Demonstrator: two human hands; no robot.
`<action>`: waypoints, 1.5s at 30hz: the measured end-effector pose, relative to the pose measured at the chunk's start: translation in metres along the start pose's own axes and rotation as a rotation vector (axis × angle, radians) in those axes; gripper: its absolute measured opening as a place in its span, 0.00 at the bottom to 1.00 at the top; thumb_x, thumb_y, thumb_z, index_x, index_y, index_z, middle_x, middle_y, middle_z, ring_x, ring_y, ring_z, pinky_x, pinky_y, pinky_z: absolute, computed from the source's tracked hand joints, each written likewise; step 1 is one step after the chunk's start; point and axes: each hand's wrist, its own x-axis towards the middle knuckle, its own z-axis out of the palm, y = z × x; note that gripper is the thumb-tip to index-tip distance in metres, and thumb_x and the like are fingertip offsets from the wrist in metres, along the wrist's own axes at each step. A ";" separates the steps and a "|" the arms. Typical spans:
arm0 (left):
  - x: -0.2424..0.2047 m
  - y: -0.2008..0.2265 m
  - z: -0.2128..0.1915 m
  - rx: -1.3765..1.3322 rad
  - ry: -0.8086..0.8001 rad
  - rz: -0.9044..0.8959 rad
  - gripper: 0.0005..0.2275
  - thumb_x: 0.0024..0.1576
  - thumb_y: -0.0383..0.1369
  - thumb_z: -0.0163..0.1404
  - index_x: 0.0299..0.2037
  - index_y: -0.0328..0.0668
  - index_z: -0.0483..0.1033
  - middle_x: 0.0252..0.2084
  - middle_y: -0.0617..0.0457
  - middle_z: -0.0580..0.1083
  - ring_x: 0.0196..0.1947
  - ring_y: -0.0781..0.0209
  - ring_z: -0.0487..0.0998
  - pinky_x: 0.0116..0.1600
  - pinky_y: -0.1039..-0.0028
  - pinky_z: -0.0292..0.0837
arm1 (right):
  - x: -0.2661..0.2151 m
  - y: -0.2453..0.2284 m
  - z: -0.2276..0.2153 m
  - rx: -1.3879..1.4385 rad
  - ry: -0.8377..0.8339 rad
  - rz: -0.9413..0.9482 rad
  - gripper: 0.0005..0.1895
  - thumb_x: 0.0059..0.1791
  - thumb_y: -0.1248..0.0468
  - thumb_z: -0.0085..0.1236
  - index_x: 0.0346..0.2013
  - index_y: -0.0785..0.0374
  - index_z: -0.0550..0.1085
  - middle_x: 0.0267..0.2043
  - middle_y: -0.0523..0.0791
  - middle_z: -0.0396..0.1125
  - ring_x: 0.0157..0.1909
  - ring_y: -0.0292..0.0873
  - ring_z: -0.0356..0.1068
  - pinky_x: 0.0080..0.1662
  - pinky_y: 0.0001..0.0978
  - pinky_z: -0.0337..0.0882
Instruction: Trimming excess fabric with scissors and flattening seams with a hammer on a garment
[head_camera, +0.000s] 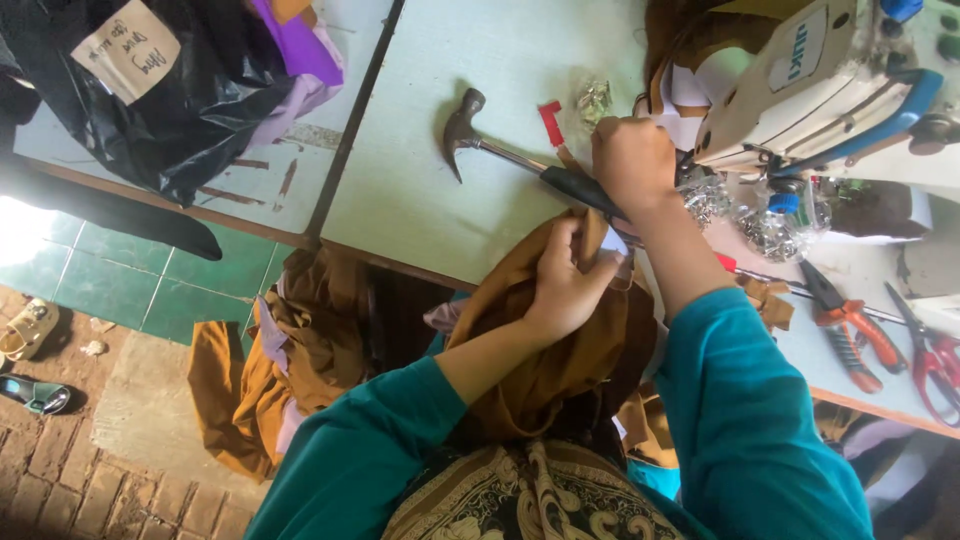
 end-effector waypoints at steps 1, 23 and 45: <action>-0.001 -0.002 0.004 0.000 -0.002 -0.001 0.22 0.48 0.33 0.61 0.53 0.42 0.71 0.41 0.39 0.77 0.43 0.49 0.81 0.46 0.64 0.76 | 0.001 0.001 0.004 -0.002 -0.001 0.001 0.04 0.38 0.59 0.61 0.17 0.46 0.75 0.12 0.43 0.60 0.16 0.50 0.70 0.20 0.43 0.74; -0.009 0.002 -0.001 -0.131 -0.045 0.335 0.16 0.52 0.21 0.59 0.49 0.44 0.78 0.44 0.41 0.79 0.47 0.57 0.81 0.45 0.71 0.77 | -0.038 0.030 -0.140 0.688 -0.218 0.046 0.02 0.55 0.70 0.56 0.38 0.66 0.75 0.27 0.57 0.69 0.31 0.64 0.74 0.29 0.53 0.71; -0.012 0.001 -0.005 -0.053 -0.068 0.267 0.19 0.44 0.29 0.66 0.45 0.40 0.76 0.39 0.45 0.74 0.35 0.64 0.75 0.30 0.72 0.72 | -0.072 0.051 -0.196 1.468 -0.565 -0.106 0.07 0.53 0.77 0.51 0.42 0.77 0.76 0.36 0.57 0.70 0.35 0.50 0.74 0.36 0.37 0.75</action>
